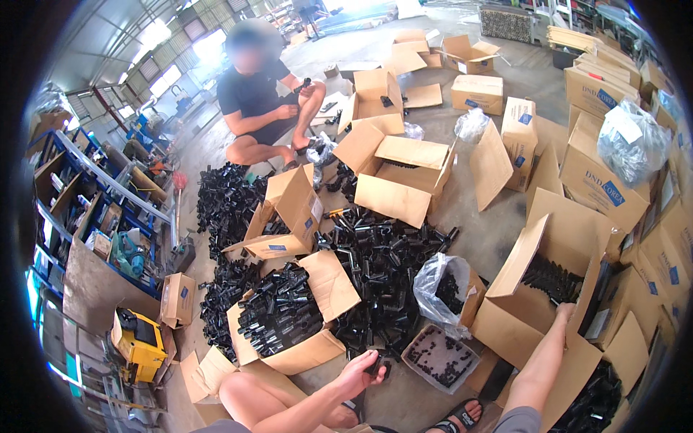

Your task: The person handles black plastic parts and small metal fasteners while seated on the floor, placing them into cardboard boxes and plastic bags.

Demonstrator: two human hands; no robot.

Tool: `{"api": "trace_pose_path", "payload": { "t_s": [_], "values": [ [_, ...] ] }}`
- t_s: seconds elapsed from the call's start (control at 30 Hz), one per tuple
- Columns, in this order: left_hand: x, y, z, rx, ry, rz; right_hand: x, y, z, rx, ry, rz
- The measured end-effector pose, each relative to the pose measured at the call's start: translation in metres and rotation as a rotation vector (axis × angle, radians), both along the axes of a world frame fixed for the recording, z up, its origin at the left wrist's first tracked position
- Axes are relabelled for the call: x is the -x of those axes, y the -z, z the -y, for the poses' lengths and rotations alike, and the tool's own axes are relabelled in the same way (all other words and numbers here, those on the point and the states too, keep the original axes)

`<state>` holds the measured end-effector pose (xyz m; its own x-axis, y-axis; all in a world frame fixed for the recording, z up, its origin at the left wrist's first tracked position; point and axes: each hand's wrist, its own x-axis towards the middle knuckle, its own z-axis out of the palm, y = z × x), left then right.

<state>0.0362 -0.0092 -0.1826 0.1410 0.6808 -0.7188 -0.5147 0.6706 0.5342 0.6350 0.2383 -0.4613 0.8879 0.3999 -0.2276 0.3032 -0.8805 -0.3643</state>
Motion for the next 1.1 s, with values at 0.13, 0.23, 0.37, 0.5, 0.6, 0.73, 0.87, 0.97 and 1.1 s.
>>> {"api": "trace_pose_path", "payload": {
  "t_s": [0.13,0.23,0.37,0.5,0.6,0.73,0.87,0.97,1.1],
  "values": [
    [-0.01,-0.013,-0.022,-0.156,0.073,0.279,-0.094,-0.008,0.002,-0.073,-0.03,0.347],
    [-0.022,-0.033,-0.031,-0.262,0.034,0.315,-0.103,-0.034,0.013,-0.553,-0.08,0.632],
    [0.019,-0.046,0.017,-0.271,-0.205,0.225,0.133,-0.13,0.032,-0.051,-0.222,0.131],
    [0.003,-0.07,0.007,-0.414,-0.181,0.342,0.162,-0.24,0.069,-0.429,-0.209,0.192],
    [-0.003,-0.108,0.007,-0.498,-0.097,0.281,0.179,-0.257,0.092,-0.821,-0.103,0.115],
    [0.015,-0.169,0.012,-0.599,0.117,-0.24,0.291,-0.324,0.158,-1.226,-0.106,-0.731],
    [0.041,-0.199,-0.004,-0.722,0.401,-0.503,0.375,-0.385,0.217,-1.155,-0.453,-1.187],
    [0.043,-0.217,-0.014,-0.786,0.523,-0.634,0.412,-0.418,0.241,-1.07,-0.629,-1.229],
    [0.058,-0.19,-0.026,-0.871,0.752,-0.833,0.44,-0.429,0.255,-1.034,-0.758,-1.279]
  ]
}}
